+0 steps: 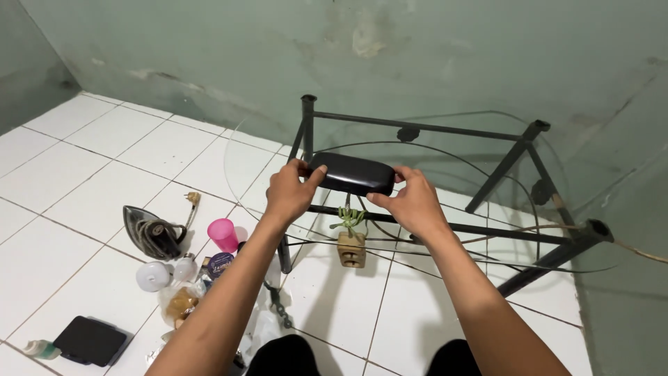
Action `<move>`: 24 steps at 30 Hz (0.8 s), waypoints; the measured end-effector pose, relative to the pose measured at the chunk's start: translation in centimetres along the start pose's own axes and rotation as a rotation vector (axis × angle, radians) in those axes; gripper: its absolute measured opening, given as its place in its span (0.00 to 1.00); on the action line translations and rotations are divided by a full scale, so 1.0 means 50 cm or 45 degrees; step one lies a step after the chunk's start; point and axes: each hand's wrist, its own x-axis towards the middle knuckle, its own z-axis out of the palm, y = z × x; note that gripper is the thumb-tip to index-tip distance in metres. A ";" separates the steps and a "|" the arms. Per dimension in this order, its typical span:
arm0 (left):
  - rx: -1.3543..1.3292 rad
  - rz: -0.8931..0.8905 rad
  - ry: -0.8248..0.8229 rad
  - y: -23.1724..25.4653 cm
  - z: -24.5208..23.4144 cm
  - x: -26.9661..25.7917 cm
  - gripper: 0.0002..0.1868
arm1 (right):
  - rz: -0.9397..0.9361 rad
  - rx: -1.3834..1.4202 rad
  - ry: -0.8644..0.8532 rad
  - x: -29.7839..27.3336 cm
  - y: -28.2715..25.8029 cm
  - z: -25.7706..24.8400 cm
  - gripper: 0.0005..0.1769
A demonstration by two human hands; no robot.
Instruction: Organizing various household items and wiping a glass table with a cloth.
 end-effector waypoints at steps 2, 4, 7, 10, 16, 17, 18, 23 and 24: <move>0.014 0.048 -0.021 -0.013 0.017 0.004 0.29 | 0.014 -0.045 0.011 0.010 0.014 0.005 0.43; 0.022 0.096 -0.044 -0.021 0.033 0.008 0.30 | 0.031 -0.096 0.021 0.025 0.044 0.015 0.43; 0.149 0.092 -0.082 -0.010 0.032 0.006 0.28 | -0.108 -0.110 0.032 0.049 0.087 0.036 0.40; 0.253 -0.022 -0.207 0.017 0.015 0.006 0.25 | -0.023 -0.130 -0.007 0.064 0.099 0.045 0.44; 0.141 0.347 0.239 -0.031 0.009 -0.005 0.15 | -0.028 -0.104 0.138 0.003 0.052 0.005 0.50; 0.070 0.406 0.431 -0.042 0.003 -0.018 0.12 | -0.201 -0.042 0.260 -0.012 0.061 0.004 0.40; 0.001 0.455 0.628 -0.057 -0.008 -0.037 0.09 | -0.378 0.019 0.372 -0.031 0.070 0.006 0.30; -0.235 0.228 0.849 -0.128 -0.026 -0.140 0.13 | -0.061 0.600 0.071 -0.130 0.142 -0.032 0.11; -0.381 0.131 0.891 -0.151 -0.022 -0.156 0.14 | -0.108 0.698 -0.082 -0.149 0.170 -0.047 0.10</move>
